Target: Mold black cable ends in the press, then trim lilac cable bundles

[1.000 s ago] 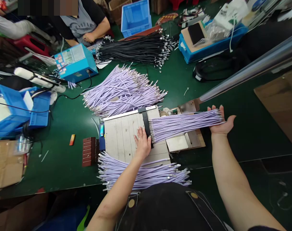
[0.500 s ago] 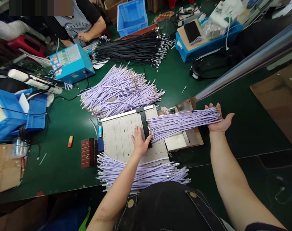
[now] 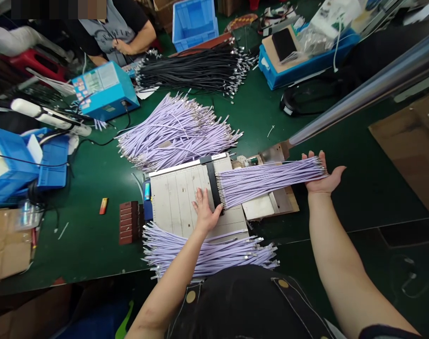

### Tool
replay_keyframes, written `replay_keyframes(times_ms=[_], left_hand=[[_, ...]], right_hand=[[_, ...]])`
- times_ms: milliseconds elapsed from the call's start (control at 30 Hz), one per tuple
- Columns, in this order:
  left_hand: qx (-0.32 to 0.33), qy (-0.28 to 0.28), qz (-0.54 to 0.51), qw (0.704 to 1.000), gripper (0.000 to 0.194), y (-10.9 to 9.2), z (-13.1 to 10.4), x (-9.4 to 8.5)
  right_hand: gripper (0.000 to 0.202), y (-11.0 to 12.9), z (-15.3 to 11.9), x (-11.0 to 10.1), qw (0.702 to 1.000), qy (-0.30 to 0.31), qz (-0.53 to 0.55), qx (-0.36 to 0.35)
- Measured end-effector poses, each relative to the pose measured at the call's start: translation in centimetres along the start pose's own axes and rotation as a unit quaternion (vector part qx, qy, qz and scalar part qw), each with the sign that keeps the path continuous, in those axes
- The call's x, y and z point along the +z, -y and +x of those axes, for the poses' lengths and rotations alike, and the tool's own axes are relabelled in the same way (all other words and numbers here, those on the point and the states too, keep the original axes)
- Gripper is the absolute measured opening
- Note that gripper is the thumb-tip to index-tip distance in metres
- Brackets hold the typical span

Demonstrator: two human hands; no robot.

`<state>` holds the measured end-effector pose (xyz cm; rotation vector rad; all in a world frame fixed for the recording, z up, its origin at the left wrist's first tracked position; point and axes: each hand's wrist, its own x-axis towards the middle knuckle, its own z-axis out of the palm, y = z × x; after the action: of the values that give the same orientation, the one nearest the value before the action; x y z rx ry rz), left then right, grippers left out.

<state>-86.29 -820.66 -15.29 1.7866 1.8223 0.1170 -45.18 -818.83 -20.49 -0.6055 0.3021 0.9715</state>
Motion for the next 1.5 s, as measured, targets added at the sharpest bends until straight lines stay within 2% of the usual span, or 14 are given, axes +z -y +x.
replay_keyframes(times_ms=[167, 400, 500, 567, 633, 733, 867, 1100, 1167, 1233, 1300, 1367, 1433, 1500], left_hand=[[0.017, 0.019, 0.023, 0.999, 0.105, 0.1, -0.2, -0.3], [0.038, 0.009, 0.040, 0.998, 0.097, -0.3, -0.1, -0.1], [0.030, 0.025, 0.046, 0.998, 0.105, -0.7, 0.1, -0.6], [0.044, 0.031, 0.056, 0.997, 0.109, -1.3, 0.6, -0.9], [0.078, 0.031, 0.072, 0.994, 0.105, -2.5, 1.3, -1.0], [0.134, 0.024, 0.111, 0.984, 0.092, -4.8, 2.8, -0.4], [0.165, 0.007, 0.154, 0.974, 0.091, -6.8, 4.2, 1.1], [0.164, -0.018, 0.162, 0.973, 0.092, -6.6, 4.7, 2.7], [0.164, -0.021, 0.158, 0.974, 0.094, -6.5, 4.7, 2.8], [0.165, -0.022, 0.155, 0.974, 0.095, -6.5, 4.8, 2.9], [0.167, -0.025, 0.153, 0.974, 0.096, -6.5, 4.8, 3.0], [0.170, -0.028, 0.151, 0.973, 0.095, -6.5, 4.9, 3.0], [0.172, -0.031, 0.148, 0.973, 0.094, -6.6, 4.8, 2.9], [0.176, -0.033, 0.151, 0.972, 0.094, -6.6, 4.8, 2.8]], right_hand=[[0.063, 0.0, 0.1, -0.1, 1.000, 0.013, -0.006, 0.001], [0.067, 0.0, 0.0, -0.2, 1.000, 0.013, -0.019, 0.001], [0.067, 0.1, 0.0, -0.2, 1.000, 0.007, -0.027, 0.004], [0.068, 0.1, 0.0, -0.1, 1.000, 0.004, -0.029, 0.004], [0.068, 0.1, 0.0, 0.0, 0.999, 0.007, -0.035, 0.002], [0.068, 0.2, -0.1, 0.2, 0.999, 0.001, -0.046, 0.004], [0.070, 0.3, 0.0, 0.2, 0.999, -0.015, -0.050, 0.009], [0.073, 0.2, 0.6, -0.5, 0.999, 0.010, -0.046, 0.011], [0.073, 0.8, 1.2, -0.6, 0.997, 0.000, -0.071, 0.005], [0.068, 2.1, 1.5, -0.3, 0.990, -0.041, -0.128, -0.029], [0.059, 3.9, 0.9, 1.3, 0.970, -0.089, -0.205, -0.094], [0.041, 5.7, -1.4, 4.6, 0.947, -0.064, -0.279, -0.147], [0.019, 6.3, -5.6, 9.9, 0.929, 0.062, -0.331, -0.152], [0.018, 5.5, -10.7, 16.6, 0.901, 0.204, -0.359, -0.137]])
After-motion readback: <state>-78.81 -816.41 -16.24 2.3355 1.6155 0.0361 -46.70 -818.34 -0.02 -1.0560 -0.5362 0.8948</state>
